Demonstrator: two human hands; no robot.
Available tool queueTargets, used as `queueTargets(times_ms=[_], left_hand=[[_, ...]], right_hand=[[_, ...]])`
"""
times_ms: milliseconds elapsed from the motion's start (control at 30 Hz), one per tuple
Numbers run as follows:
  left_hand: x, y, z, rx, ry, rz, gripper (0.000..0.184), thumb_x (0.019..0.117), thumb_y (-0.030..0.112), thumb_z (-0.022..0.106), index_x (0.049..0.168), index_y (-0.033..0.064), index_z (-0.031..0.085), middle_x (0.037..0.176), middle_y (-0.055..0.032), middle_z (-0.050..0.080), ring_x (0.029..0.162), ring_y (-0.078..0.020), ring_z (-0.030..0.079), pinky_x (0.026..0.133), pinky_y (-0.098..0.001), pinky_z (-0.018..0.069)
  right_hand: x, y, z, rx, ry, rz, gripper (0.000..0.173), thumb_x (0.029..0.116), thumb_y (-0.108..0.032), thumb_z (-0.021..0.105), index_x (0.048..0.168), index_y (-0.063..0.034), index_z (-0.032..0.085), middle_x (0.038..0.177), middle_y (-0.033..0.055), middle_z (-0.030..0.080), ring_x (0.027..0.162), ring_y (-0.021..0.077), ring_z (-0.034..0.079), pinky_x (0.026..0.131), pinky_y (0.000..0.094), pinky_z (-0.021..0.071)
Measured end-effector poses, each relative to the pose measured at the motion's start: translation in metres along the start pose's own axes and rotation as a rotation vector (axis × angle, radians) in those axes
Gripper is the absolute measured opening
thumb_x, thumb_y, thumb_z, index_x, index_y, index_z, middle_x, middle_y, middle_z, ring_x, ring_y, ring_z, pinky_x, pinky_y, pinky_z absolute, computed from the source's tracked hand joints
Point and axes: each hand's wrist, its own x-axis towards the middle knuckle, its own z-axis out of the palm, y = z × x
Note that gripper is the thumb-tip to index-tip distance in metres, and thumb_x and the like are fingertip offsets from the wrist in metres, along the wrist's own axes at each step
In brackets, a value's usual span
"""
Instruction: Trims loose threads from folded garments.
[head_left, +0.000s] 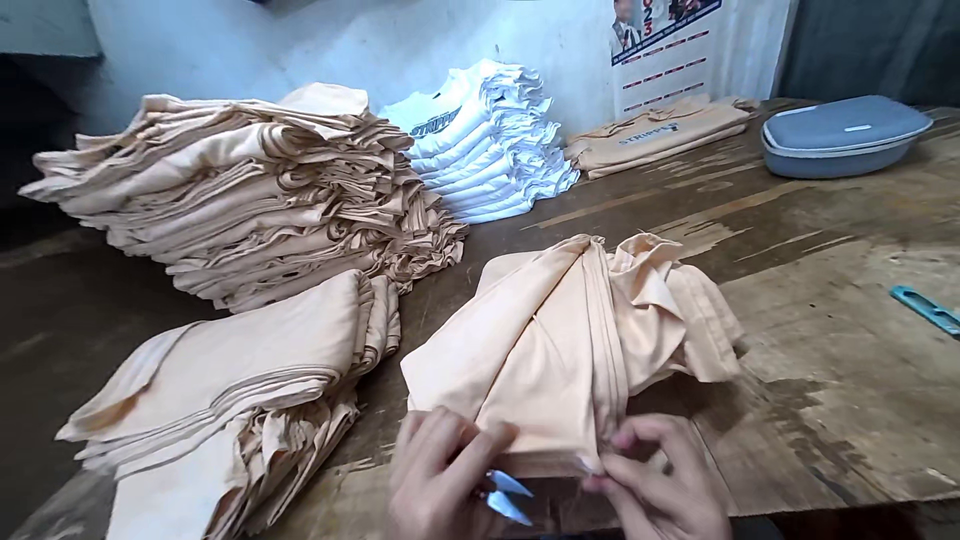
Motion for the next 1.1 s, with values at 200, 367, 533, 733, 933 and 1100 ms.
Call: queueTargets(times_ms=[200, 367, 533, 733, 933, 1100], left_hand=[[0.003, -0.012, -0.023, 0.144, -0.221, 0.033, 0.018, 0.0868, 0.015, 0.058, 0.093, 0.0219, 0.073, 0.079, -0.0005, 0.059, 0.078, -0.0182, 0.059, 0.076, -0.0408, 0.0430], [0.014, 0.040, -0.021, -0.004, -0.257, -0.009, 0.024, 0.0983, 0.034, 0.068, 0.118, 0.0214, 0.074, 0.103, -0.0044, 0.070, 0.089, -0.0214, 0.063, 0.080, -0.0424, 0.0462], [0.008, 0.056, 0.007, 0.168, -0.137, 0.116, 0.012, 0.0976, 0.021, 0.067, 0.105, 0.0190, 0.076, 0.092, -0.0006, 0.071, 0.080, -0.0192, 0.059, 0.074, -0.0377, 0.0429], [0.010, 0.026, 0.004, 0.041, -0.188, 0.044, 0.014, 0.0911, 0.024, 0.065, 0.102, 0.0208, 0.073, 0.087, -0.0018, 0.067, 0.082, -0.0199, 0.063, 0.077, -0.0427, 0.0479], [0.019, 0.019, -0.013, -0.016, 0.321, -0.313, 0.026, 0.0965, 0.018, 0.066, 0.119, 0.0047, 0.060, 0.102, -0.0049, 0.062, 0.084, -0.0035, 0.058, 0.069, -0.0178, 0.0488], [0.003, 0.051, 0.018, -0.109, -0.014, -0.083, 0.024, 0.0969, 0.032, 0.071, 0.120, 0.0254, 0.073, 0.108, -0.0012, 0.069, 0.093, -0.0151, 0.062, 0.083, -0.0366, 0.0477]], right_hand=[[-0.006, 0.002, -0.012, 0.074, 0.035, 0.078, 0.006, 0.0884, -0.033, 0.082, 0.093, -0.0300, 0.080, 0.098, -0.0061, 0.061, 0.103, 0.0040, 0.055, 0.093, 0.0226, 0.0441], [-0.005, -0.005, -0.010, 0.099, 0.031, 0.101, 0.007, 0.0899, -0.029, 0.080, 0.093, -0.0245, 0.076, 0.103, -0.0046, 0.059, 0.105, 0.0024, 0.055, 0.092, 0.0187, 0.0464], [-0.008, -0.005, -0.016, 0.088, -0.032, 0.055, 0.010, 0.0931, -0.035, 0.076, 0.092, -0.0254, 0.074, 0.103, -0.0054, 0.058, 0.107, 0.0022, 0.055, 0.096, 0.0202, 0.0449], [-0.008, 0.000, -0.030, -0.267, -0.121, 0.002, 0.034, 0.0865, -0.050, 0.078, 0.073, -0.0204, 0.070, 0.099, 0.0011, 0.069, 0.103, 0.0182, 0.060, 0.096, 0.0420, 0.0432], [-0.004, 0.001, -0.006, -0.556, 0.103, -0.167, 0.030, 0.0904, -0.048, 0.071, 0.113, -0.0282, 0.066, 0.111, 0.0026, 0.059, 0.107, 0.0203, 0.056, 0.099, 0.0418, 0.0388], [-0.008, 0.000, -0.013, -0.363, 0.088, -0.063, 0.015, 0.0998, -0.039, 0.063, 0.099, -0.0265, 0.072, 0.105, -0.0044, 0.064, 0.109, 0.0112, 0.057, 0.101, 0.0350, 0.0404]])
